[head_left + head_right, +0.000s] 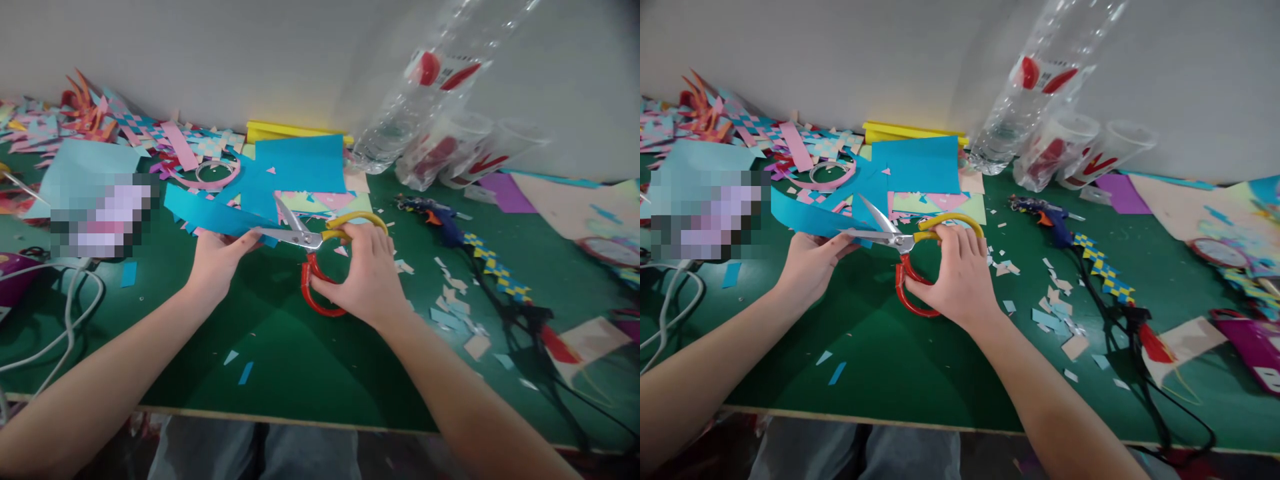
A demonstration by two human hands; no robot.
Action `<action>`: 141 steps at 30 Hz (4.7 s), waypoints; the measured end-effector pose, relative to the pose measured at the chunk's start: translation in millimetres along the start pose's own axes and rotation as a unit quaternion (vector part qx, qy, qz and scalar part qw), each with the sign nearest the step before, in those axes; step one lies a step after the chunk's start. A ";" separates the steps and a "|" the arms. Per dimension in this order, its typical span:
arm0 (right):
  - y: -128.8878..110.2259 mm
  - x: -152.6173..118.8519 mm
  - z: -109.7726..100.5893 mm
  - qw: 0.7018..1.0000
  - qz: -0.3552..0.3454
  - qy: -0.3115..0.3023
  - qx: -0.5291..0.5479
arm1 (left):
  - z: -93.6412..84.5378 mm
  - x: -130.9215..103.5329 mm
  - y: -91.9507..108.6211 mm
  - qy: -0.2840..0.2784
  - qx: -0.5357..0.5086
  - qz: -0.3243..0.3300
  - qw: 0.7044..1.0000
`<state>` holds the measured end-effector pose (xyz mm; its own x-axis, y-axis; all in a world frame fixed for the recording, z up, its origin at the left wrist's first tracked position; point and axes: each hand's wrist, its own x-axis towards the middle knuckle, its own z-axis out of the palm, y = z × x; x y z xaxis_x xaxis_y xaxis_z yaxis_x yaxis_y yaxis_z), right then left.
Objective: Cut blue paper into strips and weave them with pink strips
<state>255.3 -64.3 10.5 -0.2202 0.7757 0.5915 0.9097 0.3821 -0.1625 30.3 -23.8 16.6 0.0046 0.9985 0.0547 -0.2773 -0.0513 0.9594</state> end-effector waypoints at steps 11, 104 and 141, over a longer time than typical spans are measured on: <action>-0.8 -1.0 -3.5 0.999 -0.035 0.035 -0.021 | 5.5 -4.5 3.3 -0.021 -0.015 -0.011 1.000; -2.5 -0.8 -9.2 0.998 -0.055 0.042 0.008 | 2.3 1.5 -0.3 -0.044 -0.096 -0.094 0.990; -3.8 0.0 -7.0 0.997 -0.030 0.059 -0.045 | 1.4 0.9 -0.8 -0.074 -0.082 -0.059 0.992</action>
<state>254.3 -69.3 16.6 -0.2374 0.6859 0.6879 0.9248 0.3763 -0.0560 31.9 -22.9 16.2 0.1835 0.9830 -0.0047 -0.4193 0.0826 0.9041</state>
